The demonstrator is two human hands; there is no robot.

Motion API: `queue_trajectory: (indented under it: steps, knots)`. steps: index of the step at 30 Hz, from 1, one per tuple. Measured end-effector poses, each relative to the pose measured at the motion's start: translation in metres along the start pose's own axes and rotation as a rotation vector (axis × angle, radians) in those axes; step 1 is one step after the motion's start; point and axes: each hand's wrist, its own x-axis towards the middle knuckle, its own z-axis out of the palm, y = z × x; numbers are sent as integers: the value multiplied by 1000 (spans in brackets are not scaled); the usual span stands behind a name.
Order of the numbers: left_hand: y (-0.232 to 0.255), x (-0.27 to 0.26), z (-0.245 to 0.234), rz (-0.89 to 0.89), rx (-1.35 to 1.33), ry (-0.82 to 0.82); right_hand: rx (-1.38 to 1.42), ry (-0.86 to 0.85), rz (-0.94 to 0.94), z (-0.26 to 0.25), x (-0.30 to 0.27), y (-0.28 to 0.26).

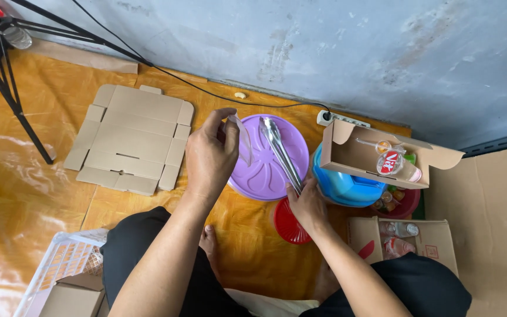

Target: Assembling a small cardboard box and packing it with various snack items using hands and tongs.

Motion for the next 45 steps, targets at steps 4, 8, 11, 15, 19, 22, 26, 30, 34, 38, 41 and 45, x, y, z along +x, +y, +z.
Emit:
queue_trajectory:
  steps: [4,8,11,15,19,22,26,30,34,38,41,45]
  knots:
    - [0,1,-4,-11,-31,15,31,-92,50,-35,-23,-47]
    - [0,3,-10,-25,-67,30,35,-93,89,-17,-11,-30]
    - [2,5,-13,-35,-67,36,24,-63,120,-7,-2,-15]
    - [6,4,-18,-46,-86,41,53,-32,118,4,5,-4]
    - [9,3,-20,-29,-94,38,159,-7,123,-10,-18,-35]
    - [7,3,-19,-31,-102,36,173,18,119,-20,-21,-51]
    - [9,1,-21,-38,-105,22,234,66,94,-13,-19,-41]
    - [12,4,-21,-40,-123,15,247,80,98,-2,3,-22]
    - [13,1,-21,-48,-121,-3,262,78,118,7,11,-7]
    - [11,1,-21,-36,-127,-4,306,78,143,10,13,-6]
    - [11,0,-23,-36,-137,-1,365,102,163,16,27,14]
    - [15,0,-25,-53,-141,3,572,132,158,12,15,3]
